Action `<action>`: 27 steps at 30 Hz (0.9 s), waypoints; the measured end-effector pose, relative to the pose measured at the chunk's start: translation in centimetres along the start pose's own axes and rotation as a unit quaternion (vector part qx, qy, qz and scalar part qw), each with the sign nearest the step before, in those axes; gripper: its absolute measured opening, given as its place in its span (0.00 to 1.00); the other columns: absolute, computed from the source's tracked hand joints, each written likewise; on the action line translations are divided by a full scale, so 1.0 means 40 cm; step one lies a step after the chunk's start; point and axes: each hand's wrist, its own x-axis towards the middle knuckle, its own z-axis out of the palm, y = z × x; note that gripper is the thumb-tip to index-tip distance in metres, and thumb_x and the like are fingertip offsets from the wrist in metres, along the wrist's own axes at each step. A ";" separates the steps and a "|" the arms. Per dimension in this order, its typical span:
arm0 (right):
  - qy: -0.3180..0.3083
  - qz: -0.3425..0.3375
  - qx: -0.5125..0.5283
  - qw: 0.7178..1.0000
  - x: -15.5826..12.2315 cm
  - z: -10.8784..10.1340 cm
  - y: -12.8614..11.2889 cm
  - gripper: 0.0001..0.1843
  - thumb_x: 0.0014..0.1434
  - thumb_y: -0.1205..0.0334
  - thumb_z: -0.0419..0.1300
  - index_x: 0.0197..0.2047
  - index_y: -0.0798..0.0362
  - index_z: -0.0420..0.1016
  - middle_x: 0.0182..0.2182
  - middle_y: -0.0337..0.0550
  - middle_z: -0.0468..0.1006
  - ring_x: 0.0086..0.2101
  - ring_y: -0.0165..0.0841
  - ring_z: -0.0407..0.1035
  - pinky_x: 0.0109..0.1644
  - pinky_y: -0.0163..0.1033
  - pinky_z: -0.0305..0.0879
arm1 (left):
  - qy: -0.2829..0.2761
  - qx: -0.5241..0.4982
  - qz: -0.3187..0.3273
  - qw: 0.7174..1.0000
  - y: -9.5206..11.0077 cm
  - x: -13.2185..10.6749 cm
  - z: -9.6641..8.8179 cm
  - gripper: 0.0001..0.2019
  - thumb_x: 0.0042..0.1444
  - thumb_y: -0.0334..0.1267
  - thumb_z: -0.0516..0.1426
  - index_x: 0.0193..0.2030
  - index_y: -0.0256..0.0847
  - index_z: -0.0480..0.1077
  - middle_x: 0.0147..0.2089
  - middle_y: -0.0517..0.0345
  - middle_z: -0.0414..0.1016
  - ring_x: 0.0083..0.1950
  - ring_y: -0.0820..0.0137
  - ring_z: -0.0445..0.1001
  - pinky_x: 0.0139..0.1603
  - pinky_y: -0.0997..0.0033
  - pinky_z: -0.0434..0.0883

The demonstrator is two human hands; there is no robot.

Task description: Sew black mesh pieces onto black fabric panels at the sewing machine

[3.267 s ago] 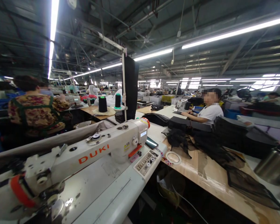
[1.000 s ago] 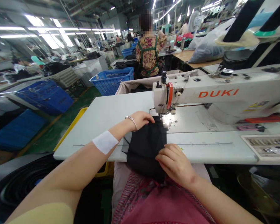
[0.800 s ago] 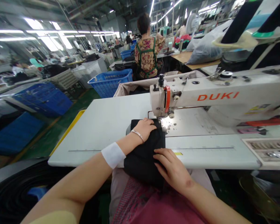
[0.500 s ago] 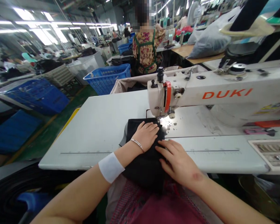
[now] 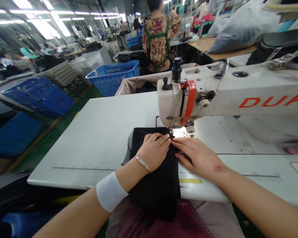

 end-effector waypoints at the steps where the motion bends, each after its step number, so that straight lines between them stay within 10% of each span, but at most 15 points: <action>1: 0.003 0.002 0.001 1.000 -0.002 0.000 -0.002 0.21 0.65 0.58 0.54 0.59 0.55 0.68 0.56 0.47 0.71 0.56 0.38 0.64 0.60 0.49 0.62 | 0.001 0.001 0.003 1.000 0.000 0.001 0.000 0.16 0.67 0.37 0.47 0.58 0.38 0.66 0.62 0.55 0.66 0.59 0.61 0.61 0.61 0.57 0.60; 27: -0.007 0.026 0.015 1.000 0.019 -0.005 -0.011 0.24 0.62 0.60 0.55 0.61 0.53 0.66 0.57 0.50 0.71 0.55 0.45 0.65 0.56 0.55 0.65 | -0.010 -0.060 -0.027 0.998 -0.019 0.018 0.022 0.17 0.66 0.34 0.47 0.60 0.39 0.63 0.63 0.52 0.65 0.68 0.61 0.57 0.70 0.49 0.52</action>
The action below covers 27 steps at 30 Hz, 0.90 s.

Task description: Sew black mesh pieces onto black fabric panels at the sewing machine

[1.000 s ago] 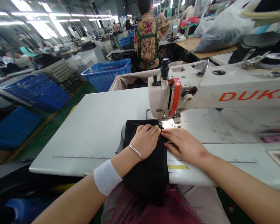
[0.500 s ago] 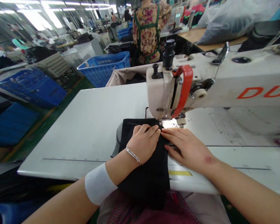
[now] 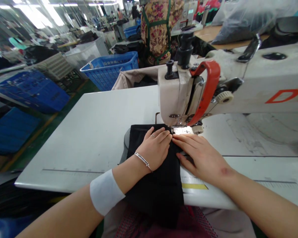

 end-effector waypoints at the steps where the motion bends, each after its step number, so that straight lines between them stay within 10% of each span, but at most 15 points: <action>1: -0.003 0.002 -0.004 1.000 0.001 0.001 0.001 0.24 0.62 0.60 0.55 0.61 0.53 0.66 0.58 0.50 0.70 0.55 0.45 0.65 0.56 0.55 0.65 | -0.001 0.000 0.000 1.000 -0.002 0.003 0.000 0.17 0.66 0.34 0.47 0.60 0.39 0.63 0.63 0.52 0.65 0.68 0.61 0.57 0.70 0.49 0.52; 27: 0.021 0.019 0.009 1.000 -0.005 0.002 0.010 0.20 0.62 0.62 0.55 0.58 0.52 0.68 0.56 0.49 0.71 0.54 0.44 0.66 0.57 0.54 0.64 | -0.011 -0.033 -0.012 0.999 -0.024 0.024 0.001 0.17 0.65 0.35 0.48 0.60 0.39 0.63 0.65 0.51 0.64 0.69 0.63 0.55 0.72 0.49 0.49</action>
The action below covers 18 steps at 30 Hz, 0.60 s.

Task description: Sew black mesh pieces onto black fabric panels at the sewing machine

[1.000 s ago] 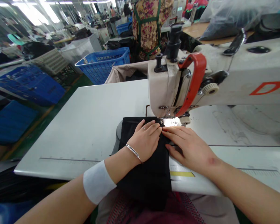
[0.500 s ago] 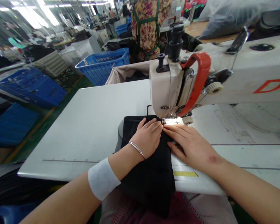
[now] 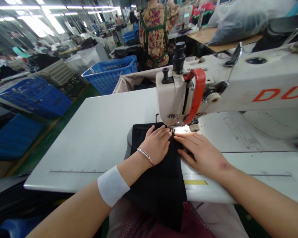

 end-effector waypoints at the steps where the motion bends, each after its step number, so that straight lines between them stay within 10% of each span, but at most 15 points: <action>1: 0.014 0.005 0.012 1.000 -0.002 -0.003 0.002 0.18 0.63 0.62 0.55 0.55 0.52 0.69 0.53 0.49 0.73 0.52 0.42 0.67 0.56 0.53 0.65 | -0.015 -0.006 -0.001 1.000 -0.001 -0.002 -0.011 0.18 0.66 0.36 0.49 0.61 0.40 0.62 0.65 0.52 0.63 0.70 0.62 0.54 0.71 0.48 0.49; 8: 0.058 -0.011 0.079 0.995 -0.012 -0.016 0.001 0.08 0.63 0.66 0.54 0.43 0.51 0.72 0.43 0.45 0.77 0.45 0.38 0.69 0.52 0.49 0.67 | -0.042 -0.028 0.094 0.994 0.063 -0.146 -0.071 0.35 0.55 0.61 0.58 0.62 0.41 0.61 0.66 0.48 0.62 0.70 0.58 0.53 0.72 0.45 0.47; 13: 0.059 -0.005 0.088 0.994 -0.003 -0.006 0.011 0.10 0.61 0.68 0.54 0.43 0.50 0.73 0.44 0.46 0.77 0.47 0.39 0.69 0.52 0.50 0.67 | 0.049 -0.017 0.164 0.985 0.074 -0.197 -0.023 0.08 0.65 0.33 0.51 0.48 0.39 0.69 0.55 0.53 0.73 0.61 0.66 0.68 0.68 0.56 0.61; 18: 0.022 -0.004 0.077 0.997 -0.003 0.002 0.008 0.22 0.58 0.68 0.57 0.56 0.50 0.69 0.54 0.48 0.73 0.54 0.41 0.66 0.57 0.54 0.65 | 0.214 -0.106 -0.029 0.971 0.053 -0.135 -0.105 0.06 0.65 0.32 0.50 0.44 0.39 0.68 0.41 0.57 0.76 0.43 0.71 0.75 0.47 0.69 0.74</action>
